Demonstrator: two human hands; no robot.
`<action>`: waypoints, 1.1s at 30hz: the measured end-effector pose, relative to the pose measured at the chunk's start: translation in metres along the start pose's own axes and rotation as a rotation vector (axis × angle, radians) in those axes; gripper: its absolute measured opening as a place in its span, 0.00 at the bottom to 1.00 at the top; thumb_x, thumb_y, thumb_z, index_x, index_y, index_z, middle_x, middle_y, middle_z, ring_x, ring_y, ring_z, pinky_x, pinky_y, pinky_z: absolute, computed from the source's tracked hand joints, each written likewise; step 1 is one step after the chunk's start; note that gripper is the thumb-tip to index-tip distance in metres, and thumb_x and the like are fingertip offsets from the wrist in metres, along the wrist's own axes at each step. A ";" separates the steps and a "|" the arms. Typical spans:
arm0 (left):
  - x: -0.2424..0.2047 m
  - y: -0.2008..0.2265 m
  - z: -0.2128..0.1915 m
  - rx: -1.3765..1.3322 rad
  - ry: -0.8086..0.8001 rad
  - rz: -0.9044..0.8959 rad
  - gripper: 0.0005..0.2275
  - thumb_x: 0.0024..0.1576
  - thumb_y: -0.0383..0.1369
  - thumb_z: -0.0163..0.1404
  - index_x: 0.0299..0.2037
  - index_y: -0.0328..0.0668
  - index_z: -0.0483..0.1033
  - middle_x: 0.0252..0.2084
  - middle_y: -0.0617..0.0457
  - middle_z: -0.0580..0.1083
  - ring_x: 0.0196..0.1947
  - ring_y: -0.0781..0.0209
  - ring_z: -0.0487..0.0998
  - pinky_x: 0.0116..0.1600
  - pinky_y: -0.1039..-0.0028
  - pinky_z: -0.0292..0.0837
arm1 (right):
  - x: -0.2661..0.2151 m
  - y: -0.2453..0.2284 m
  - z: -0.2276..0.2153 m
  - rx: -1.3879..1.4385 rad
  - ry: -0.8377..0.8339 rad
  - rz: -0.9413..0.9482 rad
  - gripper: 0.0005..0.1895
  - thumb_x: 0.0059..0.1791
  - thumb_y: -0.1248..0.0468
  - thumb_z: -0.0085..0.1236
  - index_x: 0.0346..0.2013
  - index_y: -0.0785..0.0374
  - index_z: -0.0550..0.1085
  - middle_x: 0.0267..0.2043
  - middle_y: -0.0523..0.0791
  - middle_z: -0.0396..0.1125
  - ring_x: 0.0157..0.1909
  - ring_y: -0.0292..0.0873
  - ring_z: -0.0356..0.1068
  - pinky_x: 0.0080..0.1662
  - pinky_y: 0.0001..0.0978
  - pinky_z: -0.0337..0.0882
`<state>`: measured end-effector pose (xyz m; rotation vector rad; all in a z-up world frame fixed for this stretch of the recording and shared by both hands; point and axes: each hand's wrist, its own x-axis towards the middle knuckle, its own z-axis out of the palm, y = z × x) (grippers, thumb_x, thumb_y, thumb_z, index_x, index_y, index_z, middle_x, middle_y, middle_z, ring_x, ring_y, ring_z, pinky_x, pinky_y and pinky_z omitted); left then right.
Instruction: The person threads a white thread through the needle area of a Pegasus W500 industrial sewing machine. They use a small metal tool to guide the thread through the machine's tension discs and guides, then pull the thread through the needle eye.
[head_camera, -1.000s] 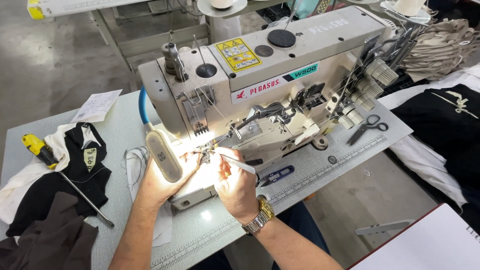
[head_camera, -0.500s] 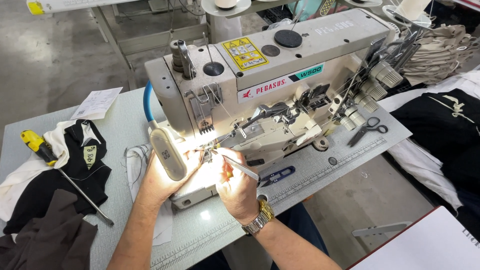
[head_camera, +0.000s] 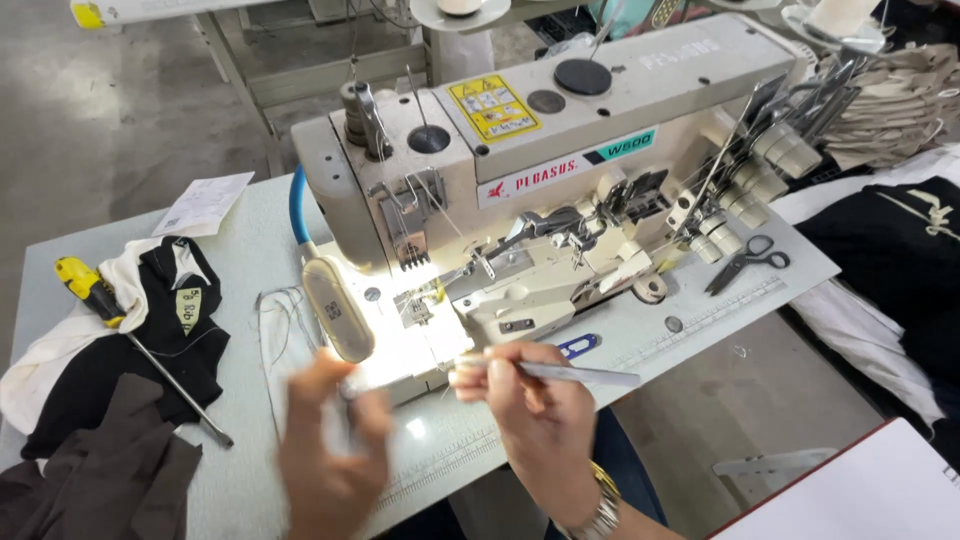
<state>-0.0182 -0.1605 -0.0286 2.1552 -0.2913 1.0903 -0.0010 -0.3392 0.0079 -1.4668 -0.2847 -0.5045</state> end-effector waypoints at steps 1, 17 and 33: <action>-0.022 0.014 0.003 -0.125 -0.141 -0.107 0.22 0.56 0.32 0.57 0.60 0.37 0.69 0.47 0.52 0.75 0.49 0.56 0.77 0.61 0.66 0.71 | -0.007 -0.020 -0.002 0.131 0.079 0.247 0.07 0.48 0.72 0.49 0.34 0.74 0.74 0.28 0.59 0.79 0.28 0.51 0.84 0.33 0.38 0.89; -0.053 0.033 0.040 -0.873 -0.443 -0.642 0.08 0.59 0.28 0.52 0.35 0.34 0.85 0.19 0.47 0.79 0.18 0.65 0.78 0.27 0.79 0.78 | 0.026 0.022 -0.019 0.255 -0.507 0.647 0.10 0.54 0.62 0.54 0.40 0.69 0.75 0.21 0.40 0.62 0.18 0.29 0.50 0.18 0.20 0.48; 0.028 0.037 0.041 -0.199 -0.738 0.278 0.05 0.60 0.26 0.47 0.39 0.45 0.76 0.31 0.58 0.74 0.29 0.58 0.77 0.38 0.68 0.70 | 0.029 0.022 -0.141 -0.401 -0.757 0.633 0.16 0.50 0.64 0.50 0.44 0.58 0.84 0.20 0.35 0.63 0.20 0.30 0.52 0.25 0.26 0.51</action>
